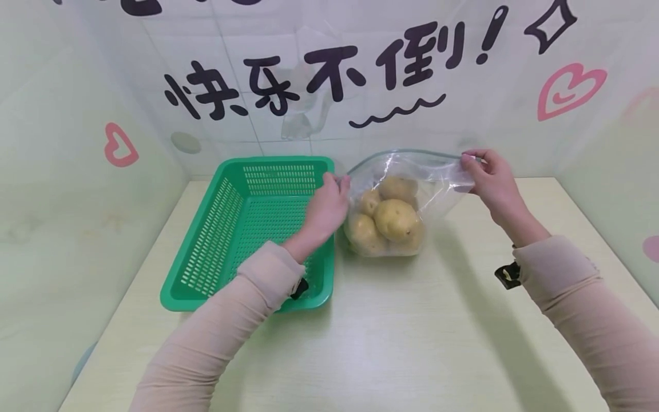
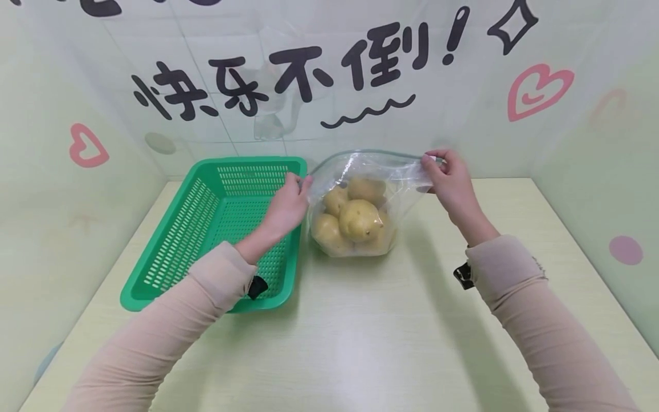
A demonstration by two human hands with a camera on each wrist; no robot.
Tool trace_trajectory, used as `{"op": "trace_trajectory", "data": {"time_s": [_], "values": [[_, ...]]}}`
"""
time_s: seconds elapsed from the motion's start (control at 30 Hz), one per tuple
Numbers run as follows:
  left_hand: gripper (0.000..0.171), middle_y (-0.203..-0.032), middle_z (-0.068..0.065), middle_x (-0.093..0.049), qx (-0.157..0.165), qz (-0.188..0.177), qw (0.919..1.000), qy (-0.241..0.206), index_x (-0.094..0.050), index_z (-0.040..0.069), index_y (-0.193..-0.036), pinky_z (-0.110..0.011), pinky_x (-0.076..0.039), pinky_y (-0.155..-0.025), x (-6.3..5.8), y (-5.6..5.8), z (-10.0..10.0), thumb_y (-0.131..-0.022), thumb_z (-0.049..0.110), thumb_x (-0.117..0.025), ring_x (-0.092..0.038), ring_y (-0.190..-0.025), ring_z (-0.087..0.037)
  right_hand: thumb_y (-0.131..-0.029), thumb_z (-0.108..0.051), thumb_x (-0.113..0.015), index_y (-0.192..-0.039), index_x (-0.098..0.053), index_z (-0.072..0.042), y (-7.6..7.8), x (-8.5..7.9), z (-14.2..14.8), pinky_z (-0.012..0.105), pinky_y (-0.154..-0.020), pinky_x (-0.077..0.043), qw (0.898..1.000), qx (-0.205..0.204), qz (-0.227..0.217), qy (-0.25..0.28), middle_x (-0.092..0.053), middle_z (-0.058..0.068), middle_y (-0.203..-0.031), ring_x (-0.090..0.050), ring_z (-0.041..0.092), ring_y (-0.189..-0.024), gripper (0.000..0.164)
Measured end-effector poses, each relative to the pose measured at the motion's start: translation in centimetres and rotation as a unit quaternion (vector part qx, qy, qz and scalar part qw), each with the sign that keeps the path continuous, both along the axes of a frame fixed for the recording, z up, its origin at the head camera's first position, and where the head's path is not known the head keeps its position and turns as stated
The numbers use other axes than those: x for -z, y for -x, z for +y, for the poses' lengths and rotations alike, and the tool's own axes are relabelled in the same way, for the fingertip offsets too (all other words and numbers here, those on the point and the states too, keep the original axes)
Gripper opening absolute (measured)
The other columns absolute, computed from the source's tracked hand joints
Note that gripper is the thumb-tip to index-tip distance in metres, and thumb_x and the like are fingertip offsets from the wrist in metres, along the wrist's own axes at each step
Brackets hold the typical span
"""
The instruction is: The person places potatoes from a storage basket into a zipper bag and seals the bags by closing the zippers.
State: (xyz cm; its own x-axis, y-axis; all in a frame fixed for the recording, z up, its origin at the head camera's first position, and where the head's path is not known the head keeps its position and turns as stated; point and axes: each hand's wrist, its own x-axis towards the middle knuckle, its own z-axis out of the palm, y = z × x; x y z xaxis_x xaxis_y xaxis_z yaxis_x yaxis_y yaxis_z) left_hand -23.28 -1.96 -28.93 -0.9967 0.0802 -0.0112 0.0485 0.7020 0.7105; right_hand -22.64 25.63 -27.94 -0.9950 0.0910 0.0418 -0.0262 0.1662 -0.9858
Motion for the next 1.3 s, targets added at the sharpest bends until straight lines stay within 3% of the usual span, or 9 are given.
{"op": "trace_trajectory", "data": {"time_s": [0.1,0.27,0.5,0.63,0.7,0.83,0.97,1.1,1.3], "values": [[0.048,-0.11,-0.02,-0.065,0.008,-0.018,0.9998,0.002,-0.038,0.002,-0.134,-0.041,-0.051,-0.073,0.1,-0.1,0.3,-0.105,0.037,-0.024,-0.06,-0.083,-0.03,-0.099,-0.035,-0.047,-0.125,-0.046,-0.01,0.0,0.0,0.0,0.012,-0.07,-0.054,0.998,-0.024,-0.03,-0.051,-0.054,-0.011,-0.094,-0.057,-0.005,-0.079,0.037],[0.051,-0.118,-0.02,-0.061,0.033,-0.06,0.9977,0.0,-0.041,0.001,-0.135,-0.045,-0.049,-0.091,0.2,-0.2,0.6,-0.104,0.04,-0.024,-0.06,-0.103,-0.033,-0.102,-0.041,-0.034,-0.149,-0.019,0.002,0.2,0.4,-0.3,0.01,-0.075,-0.052,0.984,-0.096,-0.081,-0.127,-0.047,0.009,-0.12,-0.054,-0.009,-0.083,0.066],[0.056,-0.121,-0.02,-0.06,0.06,-0.096,0.9935,-0.012,-0.046,-0.001,-0.131,-0.042,-0.051,-0.087,0.3,-0.4,0.6,-0.104,0.042,-0.023,-0.059,-0.106,-0.032,-0.103,-0.035,-0.034,-0.153,-0.009,-0.004,-0.4,1.3,-1.3,0.031,-0.095,-0.051,0.968,-0.18,-0.094,-0.15,-0.037,0.026,-0.145,-0.052,-0.007,-0.096,0.064],[0.055,-0.124,-0.02,-0.056,0.065,-0.129,0.9877,-0.061,-0.045,0.0,-0.131,-0.04,-0.058,-0.075,0.4,-0.5,0.6,-0.104,0.043,-0.025,-0.059,-0.108,-0.032,-0.102,-0.021,-0.04,-0.154,-0.003,-0.005,-0.7,2.0,-1.9,0.022,-0.083,-0.049,0.955,-0.237,-0.084,-0.159,-0.035,0.03,-0.146,-0.053,-0.001,-0.099,0.066],[0.053,-0.126,-0.021,-0.054,0.065,-0.14,0.9842,-0.087,-0.044,0.0,-0.13,-0.041,-0.059,-0.073,0.4,-0.5,0.6,-0.104,0.043,-0.026,-0.058,-0.111,-0.032,-0.101,-0.016,-0.041,-0.153,0.001,-0.004,-0.9,2.3,-2.0,0.021,-0.08,-0.049,0.951,-0.253,-0.078,-0.157,-0.033,0.033,-0.146,-0.055,0.011,-0.108,0.068],[0.053,-0.13,-0.022,-0.051,0.071,-0.145,0.9798,-0.118,-0.041,-0.001,-0.134,-0.042,-0.059,-0.078,0.5,-0.4,0.6,-0.104,0.041,-0.029,-0.055,-0.117,-0.033,-0.1,-0.011,-0.042,-0.153,0.003,-0.002,-1.2,2.5,-2.1,0.02,-0.084,-0.045,0.951,-0.26,-0.071,-0.149,-0.024,0.034,-0.15,-0.037,0.04,-0.134,0.069],[0.054,-0.131,-0.022,-0.052,0.084,-0.142,0.9787,-0.123,-0.036,0.0,-0.141,-0.04,-0.059,-0.078,0.5,-0.4,0.6,-0.103,0.039,-0.032,-0.057,-0.115,-0.033,-0.099,-0.005,-0.044,-0.153,-0.003,-0.003,-1.2,2.8,-2.0,0.018,-0.085,-0.045,0.954,-0.262,-0.06,-0.137,-0.024,0.034,-0.15,-0.03,0.045,-0.137,0.068],[0.053,-0.136,-0.021,-0.051,0.097,-0.131,0.98,-0.114,-0.034,0.002,-0.144,-0.041,-0.057,-0.084,0.7,-0.3,1.0,-0.103,0.036,-0.035,-0.058,-0.116,-0.033,-0.097,-0.003,-0.046,-0.153,-0.009,-0.002,-1.3,3.2,-1.7,0.015,-0.083,-0.046,0.957,-0.259,-0.041,-0.126,-0.03,0.033,-0.147,-0.035,0.041,-0.134,0.067],[0.053,-0.137,-0.019,-0.052,0.109,-0.106,0.984,-0.093,-0.032,0.004,-0.146,-0.04,-0.051,-0.096,0.7,-0.2,2.0,-0.102,0.032,-0.041,-0.056,-0.12,-0.03,-0.097,-0.002,-0.045,-0.152,-0.013,-0.001,-1.4,3.4,-0.9,0.013,-0.084,-0.048,0.963,-0.243,-0.032,-0.114,-0.035,0.029,-0.143,-0.05,0.005,-0.117,0.063]]}}
